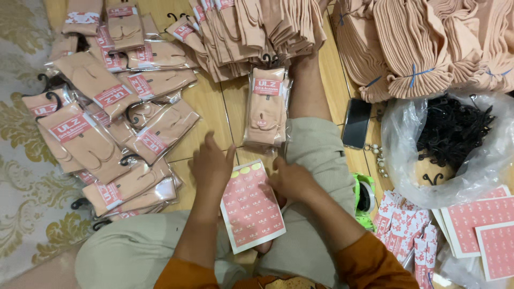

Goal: The person labels packages of socks by peeling small round stickers from a sheet and applying them to the plastic packaging of individual sock units.

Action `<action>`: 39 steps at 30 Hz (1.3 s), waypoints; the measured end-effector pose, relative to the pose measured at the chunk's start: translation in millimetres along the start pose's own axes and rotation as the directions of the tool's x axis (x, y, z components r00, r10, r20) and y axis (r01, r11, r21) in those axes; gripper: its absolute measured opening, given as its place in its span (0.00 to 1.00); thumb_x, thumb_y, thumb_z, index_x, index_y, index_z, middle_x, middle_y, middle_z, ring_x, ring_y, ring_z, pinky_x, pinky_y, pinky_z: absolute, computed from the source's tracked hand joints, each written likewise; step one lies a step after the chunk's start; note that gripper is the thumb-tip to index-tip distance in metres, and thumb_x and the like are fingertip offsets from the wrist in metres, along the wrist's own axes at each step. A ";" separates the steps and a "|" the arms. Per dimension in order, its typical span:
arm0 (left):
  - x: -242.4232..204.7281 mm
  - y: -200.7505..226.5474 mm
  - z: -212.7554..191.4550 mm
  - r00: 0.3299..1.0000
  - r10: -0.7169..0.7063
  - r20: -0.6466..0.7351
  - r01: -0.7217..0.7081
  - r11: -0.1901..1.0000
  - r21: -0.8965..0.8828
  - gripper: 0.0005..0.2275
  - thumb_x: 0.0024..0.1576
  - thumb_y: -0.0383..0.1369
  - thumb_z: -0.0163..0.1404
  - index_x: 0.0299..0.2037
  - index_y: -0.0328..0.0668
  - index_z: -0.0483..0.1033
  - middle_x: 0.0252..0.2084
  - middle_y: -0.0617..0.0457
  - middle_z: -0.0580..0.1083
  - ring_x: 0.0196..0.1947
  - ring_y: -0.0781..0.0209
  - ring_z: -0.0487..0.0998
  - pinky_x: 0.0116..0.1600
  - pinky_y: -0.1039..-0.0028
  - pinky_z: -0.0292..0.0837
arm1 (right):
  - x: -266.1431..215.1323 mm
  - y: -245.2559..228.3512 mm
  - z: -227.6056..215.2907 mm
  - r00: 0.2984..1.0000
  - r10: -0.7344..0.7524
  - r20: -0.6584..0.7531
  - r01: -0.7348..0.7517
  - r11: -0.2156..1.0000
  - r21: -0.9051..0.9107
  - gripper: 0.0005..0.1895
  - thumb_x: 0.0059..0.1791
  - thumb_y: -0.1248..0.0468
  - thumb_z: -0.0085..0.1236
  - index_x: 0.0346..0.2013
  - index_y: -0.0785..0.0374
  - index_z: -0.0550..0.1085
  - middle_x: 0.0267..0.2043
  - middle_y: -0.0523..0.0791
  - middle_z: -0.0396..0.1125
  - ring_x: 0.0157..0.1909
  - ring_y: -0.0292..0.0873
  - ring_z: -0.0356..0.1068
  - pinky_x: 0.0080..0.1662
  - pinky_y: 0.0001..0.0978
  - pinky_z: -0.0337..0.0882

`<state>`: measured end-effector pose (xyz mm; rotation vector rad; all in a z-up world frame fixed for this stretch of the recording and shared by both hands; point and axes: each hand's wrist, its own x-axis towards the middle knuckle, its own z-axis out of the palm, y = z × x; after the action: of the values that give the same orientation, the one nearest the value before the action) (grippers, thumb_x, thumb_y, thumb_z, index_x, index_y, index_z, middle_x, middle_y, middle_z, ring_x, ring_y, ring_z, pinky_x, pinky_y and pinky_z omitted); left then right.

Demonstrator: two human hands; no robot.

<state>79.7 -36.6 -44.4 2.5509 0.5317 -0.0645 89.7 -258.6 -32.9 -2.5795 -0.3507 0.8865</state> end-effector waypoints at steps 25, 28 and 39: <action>-251.9 -1.6 -218.7 0.600 0.668 -0.439 -0.792 0.572 -0.213 0.07 0.60 0.26 0.51 0.44 0.42 0.81 0.36 0.49 0.78 0.32 0.51 0.78 0.41 0.65 0.74 | -243.4 -78.2 -83.1 0.295 -0.743 -0.600 0.868 0.471 -0.158 0.06 0.52 0.64 0.56 0.38 0.60 0.79 0.31 0.45 0.67 0.33 0.48 0.66 0.42 0.40 0.69; -252.4 1.8 -222.5 0.604 0.629 -0.489 -0.779 0.596 -0.195 0.06 0.60 0.29 0.52 0.44 0.49 0.83 0.40 0.51 0.71 0.39 0.53 0.74 0.46 0.64 0.71 | -250.4 -77.8 -89.8 0.203 -0.771 -0.604 0.830 0.463 -0.311 0.07 0.53 0.61 0.56 0.41 0.55 0.81 0.44 0.50 0.68 0.44 0.50 0.69 0.49 0.43 0.69; -243.6 27.7 -182.1 0.954 0.192 -0.230 -0.300 0.600 -0.742 0.09 0.58 0.32 0.59 0.27 0.38 0.77 0.18 0.49 0.75 0.22 0.69 0.64 0.25 0.73 0.65 | -232.7 -76.2 -64.2 -0.047 -0.720 -0.692 0.742 0.439 -0.507 0.06 0.48 0.66 0.67 0.27 0.52 0.82 0.43 0.49 0.79 0.44 0.57 0.77 0.43 0.48 0.72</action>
<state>-144.8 -53.1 161.9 1.7372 0.1653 0.3631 -56.9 -290.6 171.0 -1.8506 -1.2146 -0.8630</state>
